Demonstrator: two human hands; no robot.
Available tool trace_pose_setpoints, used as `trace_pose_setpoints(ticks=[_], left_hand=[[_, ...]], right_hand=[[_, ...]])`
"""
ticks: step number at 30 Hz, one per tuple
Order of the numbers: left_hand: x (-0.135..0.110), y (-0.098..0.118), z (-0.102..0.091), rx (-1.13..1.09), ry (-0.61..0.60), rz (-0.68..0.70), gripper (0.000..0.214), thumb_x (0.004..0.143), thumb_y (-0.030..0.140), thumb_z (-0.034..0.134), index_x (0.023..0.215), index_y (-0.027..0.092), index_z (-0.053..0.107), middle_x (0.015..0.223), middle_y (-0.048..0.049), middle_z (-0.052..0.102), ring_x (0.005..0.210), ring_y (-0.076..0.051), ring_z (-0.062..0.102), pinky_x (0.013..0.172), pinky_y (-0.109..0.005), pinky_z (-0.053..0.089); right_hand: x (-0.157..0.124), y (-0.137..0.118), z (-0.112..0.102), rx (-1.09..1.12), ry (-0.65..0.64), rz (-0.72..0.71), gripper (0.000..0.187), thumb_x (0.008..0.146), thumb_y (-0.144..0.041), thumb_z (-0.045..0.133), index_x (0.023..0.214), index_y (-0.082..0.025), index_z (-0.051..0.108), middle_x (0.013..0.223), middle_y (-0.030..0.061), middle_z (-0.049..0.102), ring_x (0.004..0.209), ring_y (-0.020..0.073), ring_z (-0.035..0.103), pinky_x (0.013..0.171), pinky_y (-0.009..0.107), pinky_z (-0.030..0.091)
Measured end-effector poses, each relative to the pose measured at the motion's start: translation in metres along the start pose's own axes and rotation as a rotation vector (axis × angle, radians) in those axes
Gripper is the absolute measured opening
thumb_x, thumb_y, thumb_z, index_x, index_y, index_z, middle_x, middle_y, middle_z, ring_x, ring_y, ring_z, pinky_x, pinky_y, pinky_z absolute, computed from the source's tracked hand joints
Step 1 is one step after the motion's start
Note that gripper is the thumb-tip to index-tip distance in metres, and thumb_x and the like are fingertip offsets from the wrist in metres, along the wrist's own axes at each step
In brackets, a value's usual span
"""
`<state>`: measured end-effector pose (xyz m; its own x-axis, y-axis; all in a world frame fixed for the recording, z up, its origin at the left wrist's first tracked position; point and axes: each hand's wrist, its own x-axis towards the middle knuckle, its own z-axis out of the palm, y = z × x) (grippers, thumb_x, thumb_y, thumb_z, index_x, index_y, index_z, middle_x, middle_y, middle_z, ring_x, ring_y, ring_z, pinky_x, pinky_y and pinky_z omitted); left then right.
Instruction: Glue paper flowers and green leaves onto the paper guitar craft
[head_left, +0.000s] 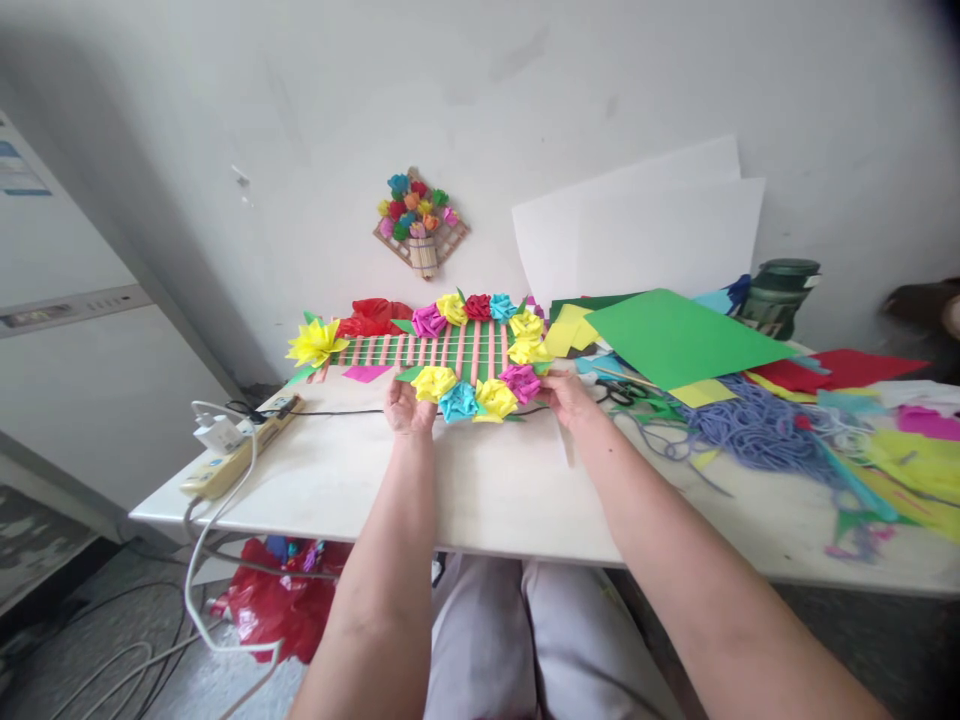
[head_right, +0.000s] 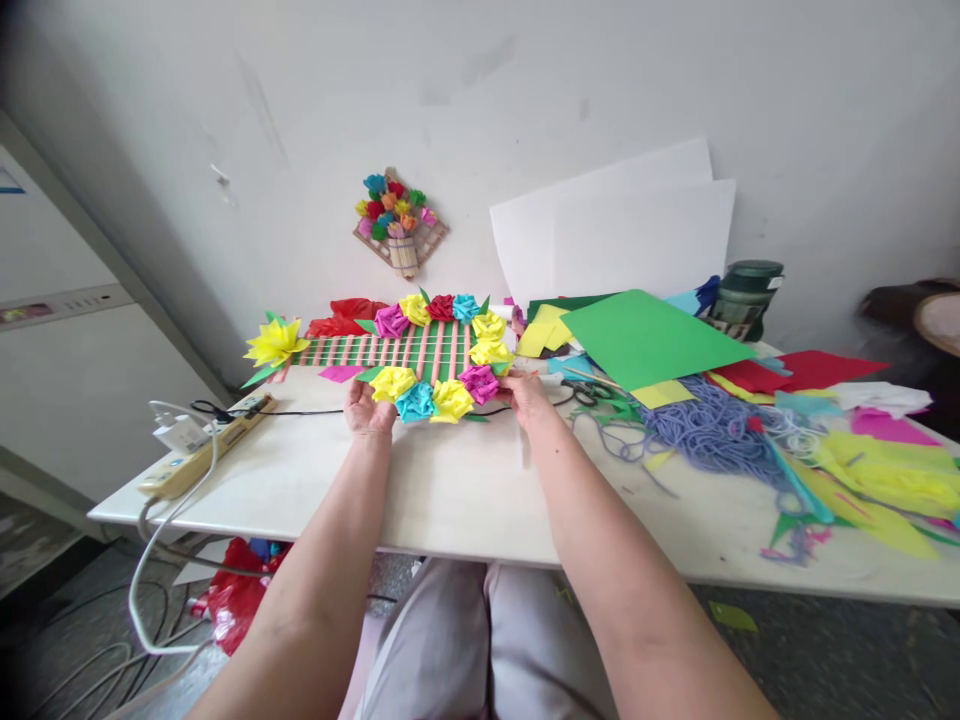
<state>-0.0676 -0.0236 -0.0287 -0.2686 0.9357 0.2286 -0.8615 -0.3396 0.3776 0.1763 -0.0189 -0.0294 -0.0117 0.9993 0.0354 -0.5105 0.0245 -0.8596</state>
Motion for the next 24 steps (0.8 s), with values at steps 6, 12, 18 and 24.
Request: trace_pose_setpoints(ticks=[6,12,18,24], left_hand=[[0.0,-0.004,0.003,-0.018,0.064,-0.066,0.032,0.088,0.03,0.036,0.096,0.015,0.063,0.096,-0.0108,0.067,0.101,-0.024,0.059,0.092,-0.043,0.041],[0.002,-0.008,0.002,0.068,0.097,-0.111,0.023,0.083,0.025,0.043,0.087,0.016,0.064,0.077,-0.0073,0.067,0.085,-0.022,0.064,0.084,-0.038,0.048],[0.006,-0.008,-0.004,0.261,0.048,0.069,0.006,0.067,0.011,0.061,0.069,0.017,0.061,0.068,-0.0024,0.065,0.066,-0.016,0.062,0.069,-0.03,0.051],[0.01,-0.004,-0.008,0.342,0.056,0.144,0.013,0.059,0.008,0.068,0.065,0.016,0.06,0.065,-0.0012,0.064,0.062,-0.015,0.062,0.063,-0.028,0.05]], right_hand=[[-0.002,0.003,0.003,0.006,0.001,0.007,0.013,0.048,-0.009,0.066,0.058,-0.017,0.067,0.057,0.0007,0.067,0.054,0.0158,0.06,0.057,0.03,0.054],[-0.002,0.006,0.004,-0.041,-0.044,0.004,0.012,0.046,-0.014,0.069,0.056,-0.018,0.064,0.054,-0.0007,0.065,0.056,0.0173,0.061,0.058,0.033,0.054],[-0.001,0.005,0.003,-0.039,-0.054,0.013,0.013,0.047,-0.016,0.071,0.055,-0.019,0.062,0.059,0.0005,0.067,0.065,0.0212,0.065,0.061,0.035,0.055],[-0.003,0.005,0.003,-0.063,-0.05,0.008,0.013,0.047,-0.017,0.072,0.057,-0.019,0.063,0.06,0.0005,0.068,0.07,0.0226,0.065,0.063,0.036,0.055]])
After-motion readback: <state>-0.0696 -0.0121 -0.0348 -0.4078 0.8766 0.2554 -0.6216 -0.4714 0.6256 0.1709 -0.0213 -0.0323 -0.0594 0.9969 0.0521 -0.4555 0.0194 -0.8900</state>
